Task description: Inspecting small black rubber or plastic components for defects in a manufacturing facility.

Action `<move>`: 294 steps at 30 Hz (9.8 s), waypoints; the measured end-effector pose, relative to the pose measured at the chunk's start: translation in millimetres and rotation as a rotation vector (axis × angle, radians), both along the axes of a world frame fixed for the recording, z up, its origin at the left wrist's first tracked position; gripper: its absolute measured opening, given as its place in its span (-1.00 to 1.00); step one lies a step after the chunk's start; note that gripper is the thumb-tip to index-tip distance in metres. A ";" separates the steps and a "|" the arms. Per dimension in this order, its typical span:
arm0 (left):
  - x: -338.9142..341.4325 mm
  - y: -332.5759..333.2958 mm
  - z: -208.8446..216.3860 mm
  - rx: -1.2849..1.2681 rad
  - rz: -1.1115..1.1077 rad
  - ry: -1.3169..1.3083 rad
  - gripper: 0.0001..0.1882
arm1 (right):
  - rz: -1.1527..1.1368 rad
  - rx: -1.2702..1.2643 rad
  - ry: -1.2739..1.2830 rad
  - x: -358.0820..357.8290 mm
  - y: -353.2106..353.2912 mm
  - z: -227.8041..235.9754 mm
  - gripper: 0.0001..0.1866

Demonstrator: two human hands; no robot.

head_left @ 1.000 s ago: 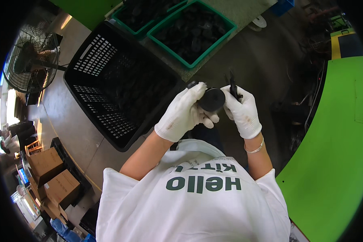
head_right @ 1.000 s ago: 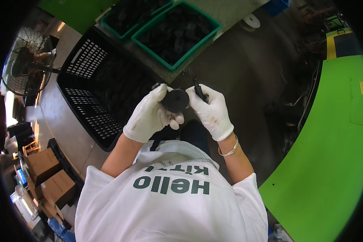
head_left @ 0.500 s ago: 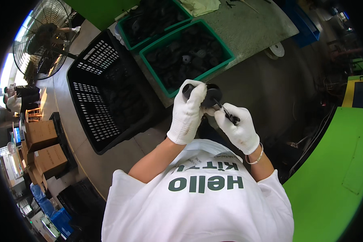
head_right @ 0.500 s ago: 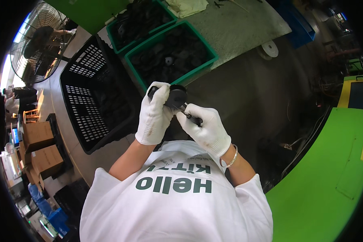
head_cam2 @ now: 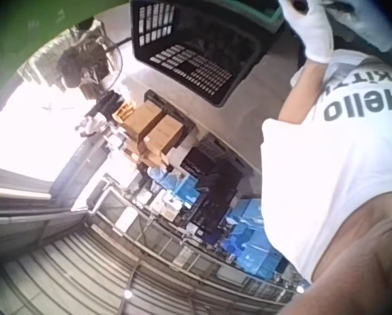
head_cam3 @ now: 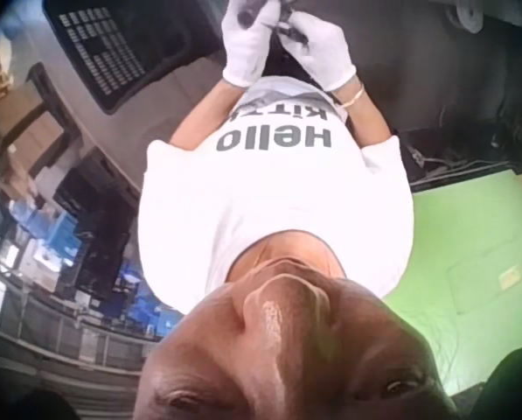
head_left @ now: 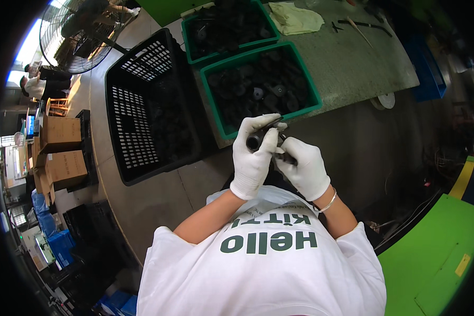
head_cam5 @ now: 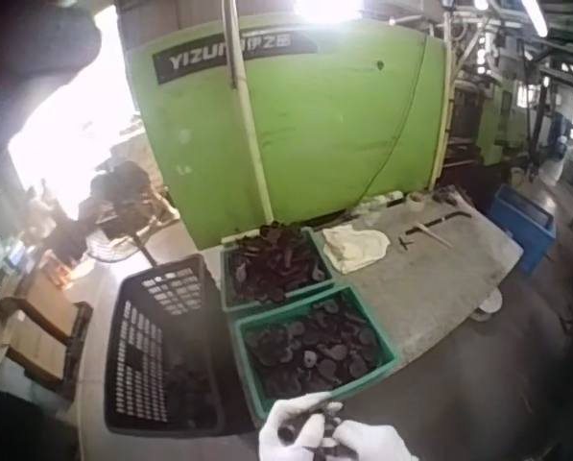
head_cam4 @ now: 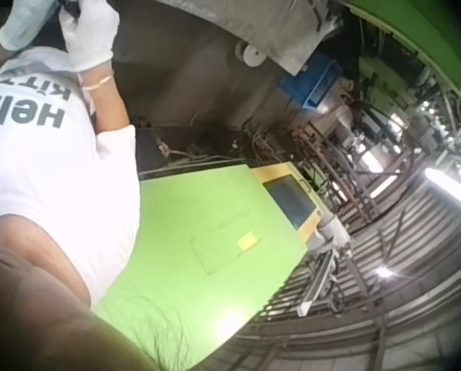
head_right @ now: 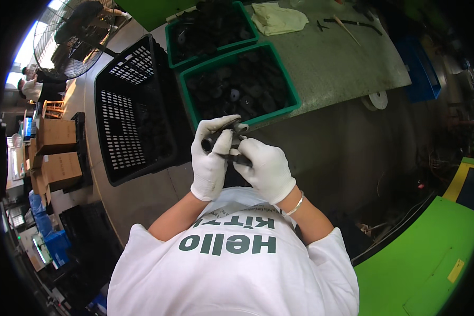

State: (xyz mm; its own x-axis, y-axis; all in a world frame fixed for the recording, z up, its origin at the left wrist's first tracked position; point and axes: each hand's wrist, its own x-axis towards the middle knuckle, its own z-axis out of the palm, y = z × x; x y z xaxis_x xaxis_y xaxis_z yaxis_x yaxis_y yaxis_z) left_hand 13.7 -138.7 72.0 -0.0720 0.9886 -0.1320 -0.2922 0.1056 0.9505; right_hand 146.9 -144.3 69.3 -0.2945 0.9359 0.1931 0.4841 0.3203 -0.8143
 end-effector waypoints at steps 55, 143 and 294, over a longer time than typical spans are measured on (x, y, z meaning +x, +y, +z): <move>-39.9 75.6 24.9 0.057 0.360 0.382 -0.47 | 0.366 0.615 -0.702 -20.4 159.8 97.3 -0.70; -36.1 39.3 13.7 0.750 0.830 0.682 -0.81 | 0.403 0.958 -0.264 -40.0 145.2 42.1 -0.44; -43.7 63.2 11.3 0.073 0.346 0.139 -0.84 | 0.048 0.218 -0.610 -44.1 221.1 -31.6 -0.64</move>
